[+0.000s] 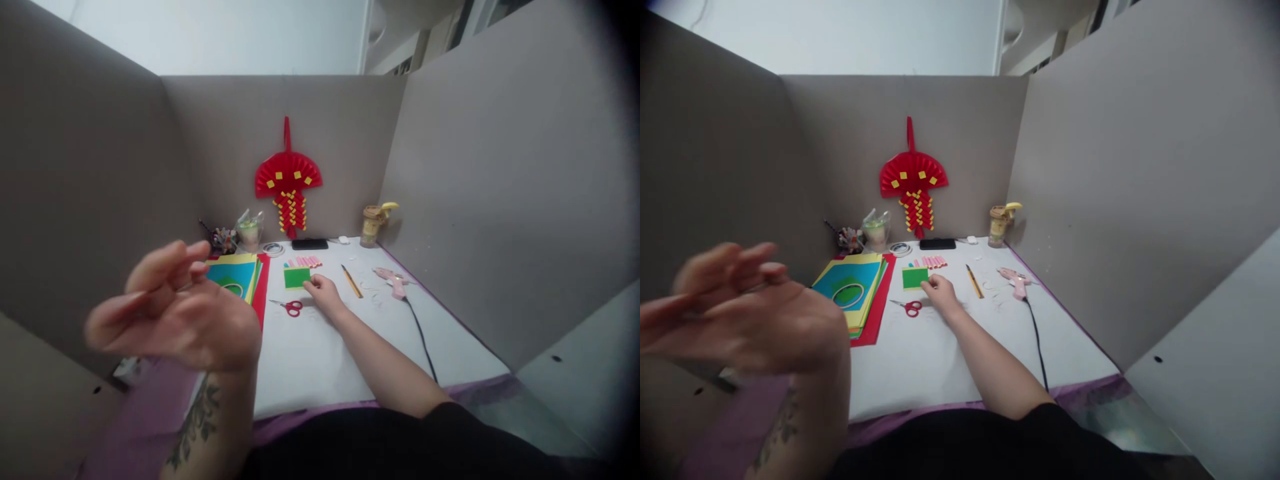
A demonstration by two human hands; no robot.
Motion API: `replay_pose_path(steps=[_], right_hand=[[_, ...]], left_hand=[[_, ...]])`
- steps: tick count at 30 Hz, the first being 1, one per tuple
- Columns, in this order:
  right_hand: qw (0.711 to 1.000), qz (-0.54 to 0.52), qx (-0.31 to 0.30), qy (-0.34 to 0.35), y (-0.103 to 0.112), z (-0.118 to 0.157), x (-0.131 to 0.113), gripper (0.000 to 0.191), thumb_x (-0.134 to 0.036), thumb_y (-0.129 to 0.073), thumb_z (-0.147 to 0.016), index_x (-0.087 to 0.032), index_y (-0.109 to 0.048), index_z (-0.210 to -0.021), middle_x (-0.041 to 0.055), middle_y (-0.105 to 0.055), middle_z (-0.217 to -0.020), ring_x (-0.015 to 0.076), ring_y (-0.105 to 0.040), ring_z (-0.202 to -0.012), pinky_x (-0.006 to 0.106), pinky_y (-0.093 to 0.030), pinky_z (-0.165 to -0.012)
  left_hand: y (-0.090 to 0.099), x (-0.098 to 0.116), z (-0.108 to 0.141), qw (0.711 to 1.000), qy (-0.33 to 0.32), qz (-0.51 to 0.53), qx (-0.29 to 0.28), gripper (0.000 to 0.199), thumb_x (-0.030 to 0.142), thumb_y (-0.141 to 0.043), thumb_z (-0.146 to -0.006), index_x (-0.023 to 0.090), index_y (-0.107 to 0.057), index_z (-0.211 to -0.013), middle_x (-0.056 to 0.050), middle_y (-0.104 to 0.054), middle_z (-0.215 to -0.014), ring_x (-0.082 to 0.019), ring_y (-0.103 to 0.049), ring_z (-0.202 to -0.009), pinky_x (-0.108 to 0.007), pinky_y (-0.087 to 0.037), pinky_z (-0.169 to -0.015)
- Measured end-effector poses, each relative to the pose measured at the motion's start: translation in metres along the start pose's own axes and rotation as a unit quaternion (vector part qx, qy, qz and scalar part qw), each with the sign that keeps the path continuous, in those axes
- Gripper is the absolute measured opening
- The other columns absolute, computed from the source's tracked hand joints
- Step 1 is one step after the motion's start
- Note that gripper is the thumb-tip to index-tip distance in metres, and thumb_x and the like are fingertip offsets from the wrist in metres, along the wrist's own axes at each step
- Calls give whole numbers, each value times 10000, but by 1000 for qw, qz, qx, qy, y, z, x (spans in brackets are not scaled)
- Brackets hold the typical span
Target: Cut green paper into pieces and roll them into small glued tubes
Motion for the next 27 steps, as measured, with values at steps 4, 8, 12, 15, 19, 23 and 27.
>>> replay_pose_path(steps=[4,8,12,15,19,23,27], right_hand=[[1000,-16,7,1,2,-1,-6,290,-398,-507,-735,-198,-365,-582,-53,-326,-558,106,-320,-556,225,-270,-531],[1000,-23,-7,-9,0,-1,-8,298,-405,-511,-726,-200,-355,-576,-52,-326,-552,107,-322,-553,226,-278,-533],[999,-32,-20,-9,-3,1,-11,293,-391,-514,-721,-199,-351,-573,-53,-318,-553,103,-312,-548,225,-269,-520],[999,-34,-29,-4,-6,2,-13,303,-377,-512,-722,-203,-320,-566,-60,-278,-549,99,-287,-541,223,-253,-511],[999,-22,-29,11,-7,1,-14,265,-336,-511,-712,-200,-341,-561,-59,-300,-548,105,-321,-554,226,-280,-537],[1000,4,-6,8,-3,0,-10,78,-253,-473,-703,-186,-476,-662,-37,-450,-599,127,-415,-587,239,-334,-580],[989,118,14,82,0,2,-16,145,-123,-434,-674,-187,-550,-730,12,-545,-715,160,-481,-701,266,-370,-678]], left_hand=[[-40,-42,39,997,20,-3,-80,323,278,-609,-747,223,-401,-987,27,-551,-776,-142,-604,-748,-317,-471,-755],[-44,-136,92,942,228,-124,-212,220,371,-622,-726,197,-548,-839,27,-533,-622,-137,-549,-608,-251,-441,-630],[-31,-184,115,920,284,-135,-235,194,361,-530,-784,185,-588,-841,-4,-573,-665,-142,-544,-625,-232,-423,-603],[-27,-197,119,918,296,-129,-229,282,298,-590,-723,178,-585,-978,-34,-635,-786,-157,-590,-706,-245,-443,-668],[-28,-209,127,882,347,-151,-280,206,336,-669,-640,167,-632,-751,-3,-595,-559,-157,-581,-517,-246,-429,-561],[-28,-203,124,874,361,-139,-293,278,420,-548,-750,159,-634,-719,5,-555,-489,-121,-505,-407,-219,-365,-453],[-48,-180,143,818,407,-10,-407,412,392,-551,-759,154,-588,-1094,12,-593,-507,-94,-454,-379,-193,-343,-431]])
Point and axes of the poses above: each hand's wrist, its own z-axis away from the middle knuckle, its own y-axis out of the back of the hand, x = y × z, the point moved 7 cm from there along -z, towards the middle knuckle
